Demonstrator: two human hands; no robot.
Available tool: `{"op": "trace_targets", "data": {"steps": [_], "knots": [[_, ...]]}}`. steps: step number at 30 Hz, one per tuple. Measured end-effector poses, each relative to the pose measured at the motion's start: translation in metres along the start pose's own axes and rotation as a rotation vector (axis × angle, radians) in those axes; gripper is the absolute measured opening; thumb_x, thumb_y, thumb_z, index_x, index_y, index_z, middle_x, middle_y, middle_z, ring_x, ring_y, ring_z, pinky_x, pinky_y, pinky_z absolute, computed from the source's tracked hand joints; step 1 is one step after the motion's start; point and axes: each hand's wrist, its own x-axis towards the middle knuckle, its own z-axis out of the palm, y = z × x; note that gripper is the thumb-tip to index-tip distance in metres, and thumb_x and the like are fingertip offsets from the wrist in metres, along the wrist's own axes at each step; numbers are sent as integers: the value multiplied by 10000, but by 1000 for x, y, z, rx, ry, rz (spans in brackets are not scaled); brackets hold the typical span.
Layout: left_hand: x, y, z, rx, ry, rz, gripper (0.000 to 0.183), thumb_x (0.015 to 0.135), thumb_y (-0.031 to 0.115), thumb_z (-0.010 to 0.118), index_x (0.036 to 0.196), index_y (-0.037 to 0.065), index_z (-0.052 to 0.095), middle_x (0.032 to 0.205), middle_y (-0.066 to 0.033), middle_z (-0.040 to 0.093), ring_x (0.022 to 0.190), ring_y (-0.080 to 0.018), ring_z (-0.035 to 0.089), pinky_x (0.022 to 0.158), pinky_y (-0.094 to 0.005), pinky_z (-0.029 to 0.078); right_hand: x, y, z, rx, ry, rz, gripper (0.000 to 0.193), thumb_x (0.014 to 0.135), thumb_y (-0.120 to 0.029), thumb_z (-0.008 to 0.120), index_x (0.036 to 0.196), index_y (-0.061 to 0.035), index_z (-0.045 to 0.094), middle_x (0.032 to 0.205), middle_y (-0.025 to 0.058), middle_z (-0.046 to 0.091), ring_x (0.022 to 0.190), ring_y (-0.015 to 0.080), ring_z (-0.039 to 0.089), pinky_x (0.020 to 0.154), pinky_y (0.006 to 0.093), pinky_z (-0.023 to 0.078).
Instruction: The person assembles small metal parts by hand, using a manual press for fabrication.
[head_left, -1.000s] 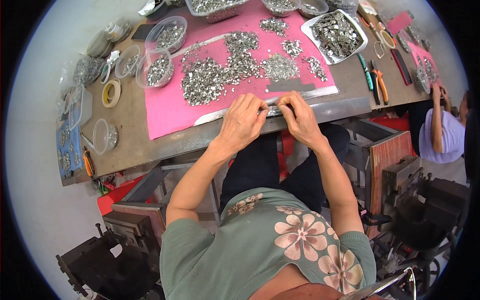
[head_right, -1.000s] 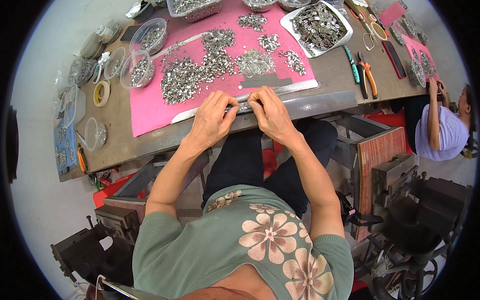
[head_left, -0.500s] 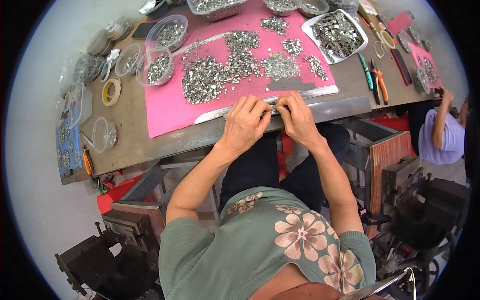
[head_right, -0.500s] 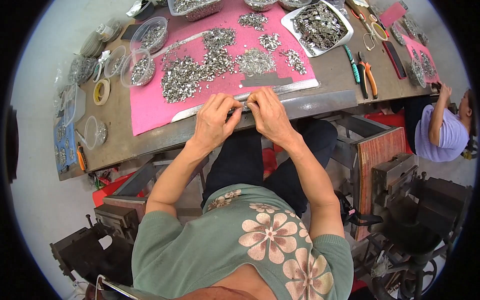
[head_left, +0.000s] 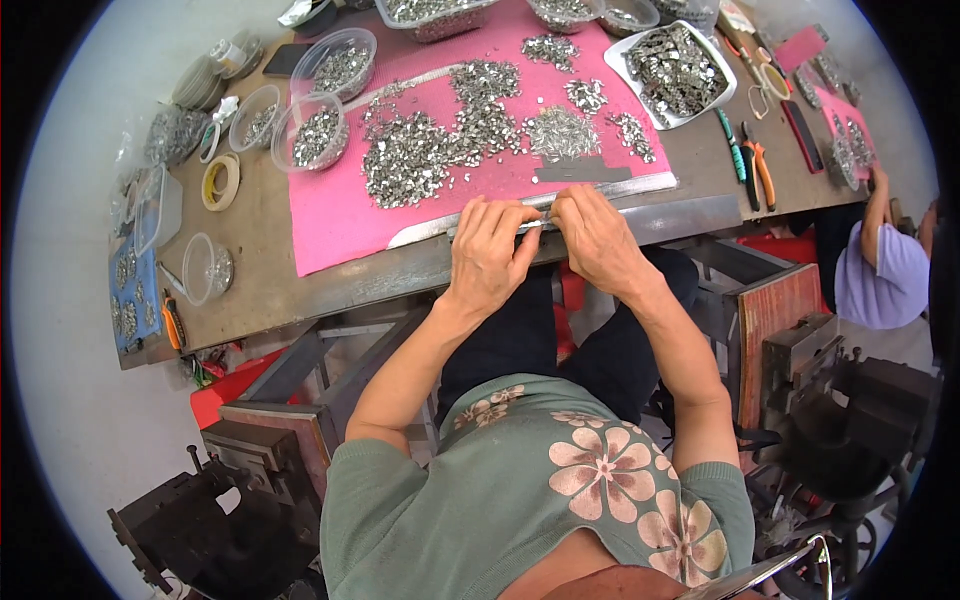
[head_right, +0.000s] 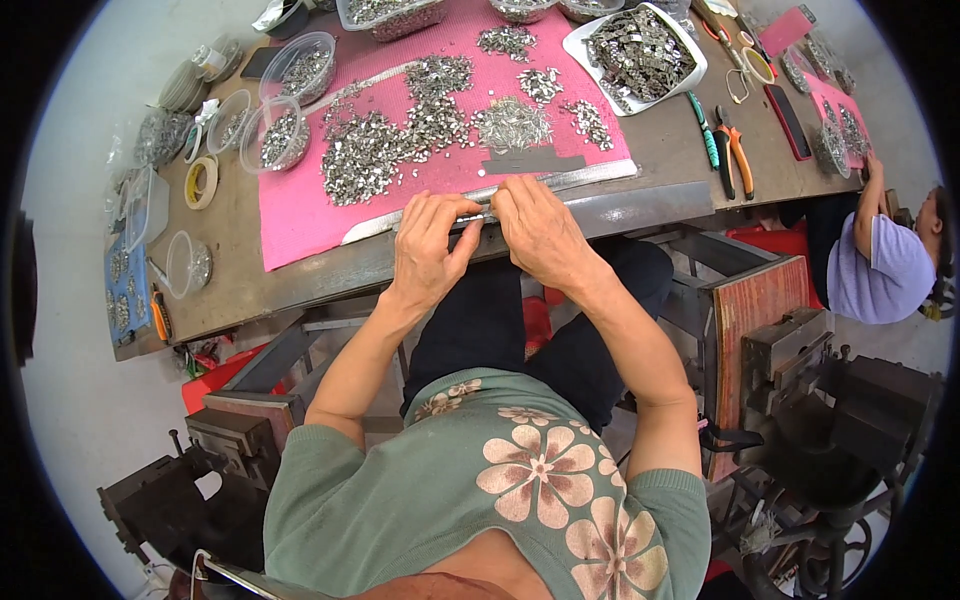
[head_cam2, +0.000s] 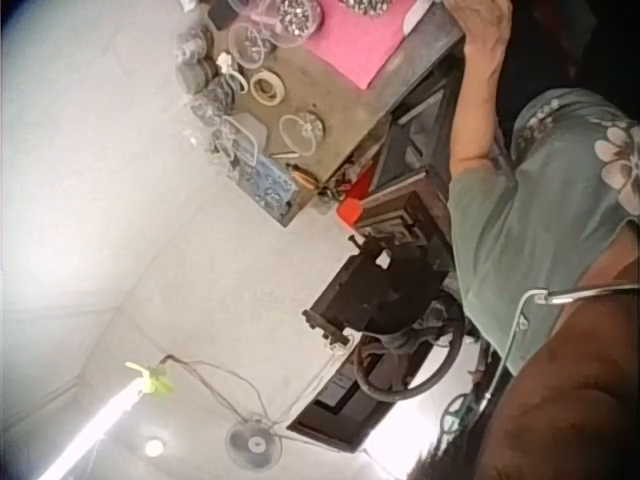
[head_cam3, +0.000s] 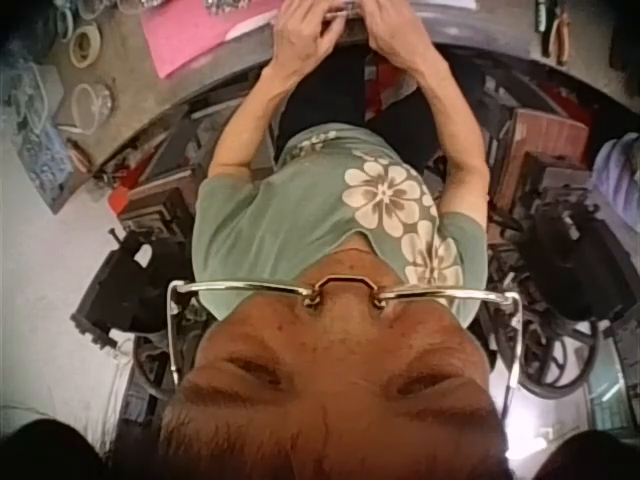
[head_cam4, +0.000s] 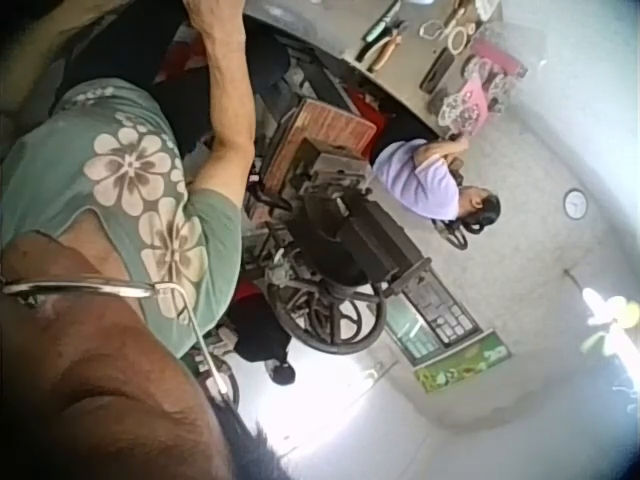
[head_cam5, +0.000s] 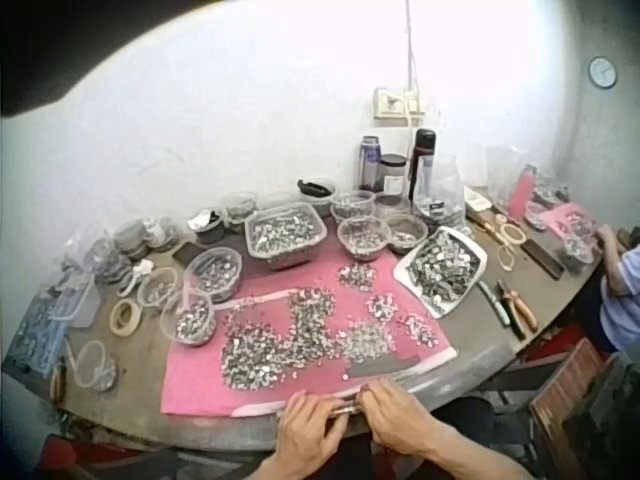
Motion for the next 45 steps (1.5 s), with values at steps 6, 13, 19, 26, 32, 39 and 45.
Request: {"op": "trace_targets", "data": {"steps": [6, 13, 19, 26, 32, 39, 45], "knots": [[-1, 1, 2, 4, 9, -3, 245, 819, 51, 756, 1045, 48, 660, 1028, -108, 683, 983, -325, 651, 1012, -523, 456, 10, 0, -12, -119, -115, -105, 181, 791, -27, 589, 959, 13, 535, 928, 163, 515, 889, 332, 556, 808, 420, 488], [-12, 4, 7, 20, 69, -32, 295, 796, 26, 741, 1069, 53, 633, 1077, -92, 675, 1040, -291, 639, 1077, -524, 391, 20, -5, -16, -443, -224, -311, 142, 822, -150, 603, 901, -35, 578, 893, 107, 525, 892, 247, 560, 818, 351, 485], [-17, 4, 11, 22, 119, -39, 263, 797, 18, 738, 1030, 65, 624, 1081, -86, 680, 1041, -278, 643, 1086, -512, 378, 11, -7, -16, -410, -248, -285, 191, 810, -131, 591, 943, 4, 569, 924, 145, 523, 910, 301, 566, 841, 390, 490], [-15, 4, 12, 20, 118, -42, 276, 793, 8, 759, 1024, 65, 617, 1079, -87, 701, 1016, -277, 658, 1059, -495, 395, 13, -9, -11, -395, -191, -242, 184, 792, -109, 603, 931, 5, 568, 919, 151, 525, 899, 306, 565, 842, 400, 487], [-15, 3, 14, 30, 136, -27, 244, 798, 35, 739, 1009, 69, 620, 1072, -81, 683, 1020, -270, 646, 1028, -472, 414, 6, -7, -6, -381, -158, -242, 191, 790, -107, 604, 941, 6, 575, 934, 151, 527, 912, 303, 567, 845, 404, 485], [-17, 2, 14, 37, 134, -31, 217, 824, 50, 745, 999, 70, 618, 1073, -83, 685, 989, -280, 644, 1007, -458, 425, 14, 11, -20, 90, -140, -79, 132, 835, -31, 658, 960, 5, 633, 939, 119, 606, 899, 301, 596, 834, 403, 479], [-15, 3, 15, 50, 154, -11, 213, 829, 56, 753, 997, 71, 623, 1067, -79, 687, 980, -273, 644, 976, -441, 435, 24, 61, -4, 103, 107, 160, 98, 844, -22, 727, 942, -29, 723, 881, 97, 630, 876, 293, 611, 786, 404, 487]]}}
